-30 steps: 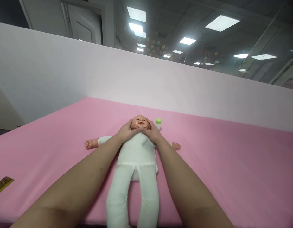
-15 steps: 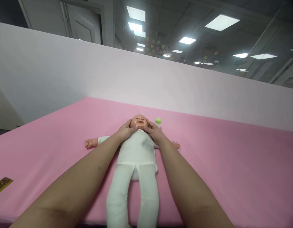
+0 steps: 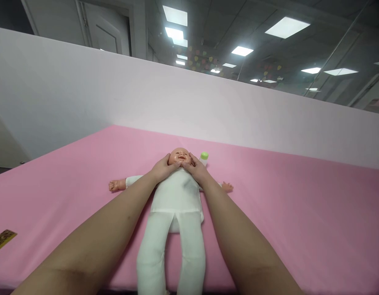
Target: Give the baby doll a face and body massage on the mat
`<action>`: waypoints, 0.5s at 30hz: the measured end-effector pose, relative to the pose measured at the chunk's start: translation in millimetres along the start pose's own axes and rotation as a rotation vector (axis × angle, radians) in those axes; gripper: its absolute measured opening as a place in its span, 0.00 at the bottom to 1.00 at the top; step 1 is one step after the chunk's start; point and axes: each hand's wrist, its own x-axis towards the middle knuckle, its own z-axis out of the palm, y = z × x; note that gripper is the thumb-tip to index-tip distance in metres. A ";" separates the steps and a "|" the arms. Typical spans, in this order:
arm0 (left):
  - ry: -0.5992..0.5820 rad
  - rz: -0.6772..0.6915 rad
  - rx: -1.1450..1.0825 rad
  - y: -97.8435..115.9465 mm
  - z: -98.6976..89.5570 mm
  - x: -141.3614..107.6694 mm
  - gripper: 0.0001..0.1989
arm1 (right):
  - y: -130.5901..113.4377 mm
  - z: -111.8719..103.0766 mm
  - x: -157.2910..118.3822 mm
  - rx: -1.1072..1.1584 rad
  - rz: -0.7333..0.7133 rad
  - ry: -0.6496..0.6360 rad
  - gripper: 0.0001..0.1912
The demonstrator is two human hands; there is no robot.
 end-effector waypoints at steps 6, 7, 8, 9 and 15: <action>-0.030 0.003 0.108 -2.8 -2.4 0.8 0.44 | 0.2 2.0 -1.3 0.007 0.034 0.004 0.57; -0.033 0.000 0.102 -4.0 -2.4 1.0 0.44 | 0.5 1.8 -1.0 0.011 0.037 0.001 0.57; -0.030 -0.005 0.092 -5.2 -2.4 1.2 0.45 | 0.7 1.5 -0.7 0.016 0.037 -0.004 0.56; -0.025 -0.013 0.075 -6.3 -2.4 1.4 0.46 | 1.0 0.9 -0.4 0.019 0.035 -0.008 0.56; -0.043 -0.064 -0.242 -11.1 -0.8 3.1 0.41 | 2.0 -5.6 -0.1 0.142 0.013 -0.109 0.50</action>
